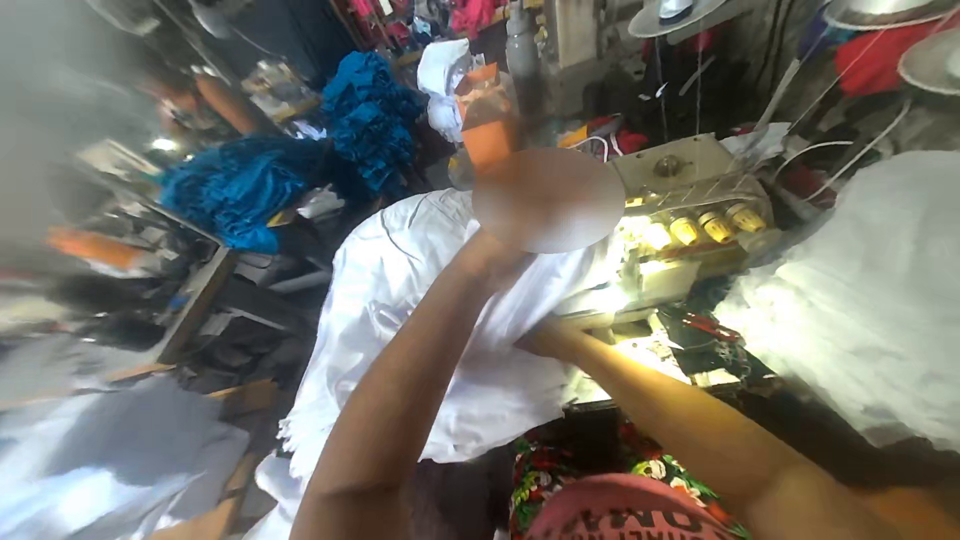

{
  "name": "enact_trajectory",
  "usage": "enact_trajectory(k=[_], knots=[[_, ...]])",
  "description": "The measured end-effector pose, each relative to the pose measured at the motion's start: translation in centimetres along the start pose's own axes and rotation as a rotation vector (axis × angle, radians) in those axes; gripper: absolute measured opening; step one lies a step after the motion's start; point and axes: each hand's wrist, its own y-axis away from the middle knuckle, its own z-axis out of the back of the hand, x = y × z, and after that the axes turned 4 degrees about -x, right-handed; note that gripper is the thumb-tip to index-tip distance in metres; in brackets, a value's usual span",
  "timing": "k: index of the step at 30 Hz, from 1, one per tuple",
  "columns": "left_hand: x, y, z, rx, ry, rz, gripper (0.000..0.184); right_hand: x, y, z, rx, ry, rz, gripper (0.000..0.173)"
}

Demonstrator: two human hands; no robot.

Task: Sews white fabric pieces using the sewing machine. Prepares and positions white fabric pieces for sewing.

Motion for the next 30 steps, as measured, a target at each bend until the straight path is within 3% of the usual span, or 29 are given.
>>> enact_trajectory(k=[1, 4, 7, 10, 13, 15, 19, 23, 26, 30], knots=[[0.0, 0.0, -0.1, 0.036, -0.010, 0.006, 0.031, 1.2, -0.5, -0.6, 0.004, 0.028, -0.007, 0.030], [0.3, 0.5, 0.5, 0.037, -0.028, 0.013, 0.027, 1.1, -1.2, -3.0, 0.262, 0.021, -0.128, 0.034], [1.1, 1.8, 2.1, -0.040, 0.015, -0.032, 0.023, -3.9, 1.0, -5.6, 0.128, -0.107, 0.062, 0.033], [2.0, 2.4, 3.2, -0.081, 0.101, -0.081, 0.020, -6.4, 4.1, -2.2, 0.076, 0.013, 0.091, 0.031], [2.3, 2.1, 3.2, -0.054, 0.120, -0.111, 0.019, -7.5, 6.0, 2.5, -0.515, 0.123, 0.279, 0.022], [2.1, 1.5, 2.6, -0.043, 0.110, -0.119, 0.019, -6.5, 5.8, 6.2, -0.672, 0.171, 0.279, 0.017], [1.7, 0.7, 1.6, -0.027, 0.070, -0.118, 0.022, -5.1, 4.2, 9.0, -0.576, 0.198, 0.263, 0.025], [1.5, 0.5, 1.7, -0.017, 0.079, -0.108, 0.025, -8.6, 4.4, 10.2, -0.413, 0.130, 0.278, 0.016], [1.4, 0.4, 1.8, -0.016, 0.067, -0.101, 0.027, -11.0, 5.7, 10.8, -0.409, 0.094, 0.218, 0.015], [1.6, 0.2, 1.5, -0.002, 0.054, -0.089, 0.029, -11.0, 6.1, 10.9, -0.491, 0.013, 0.201, 0.010]])
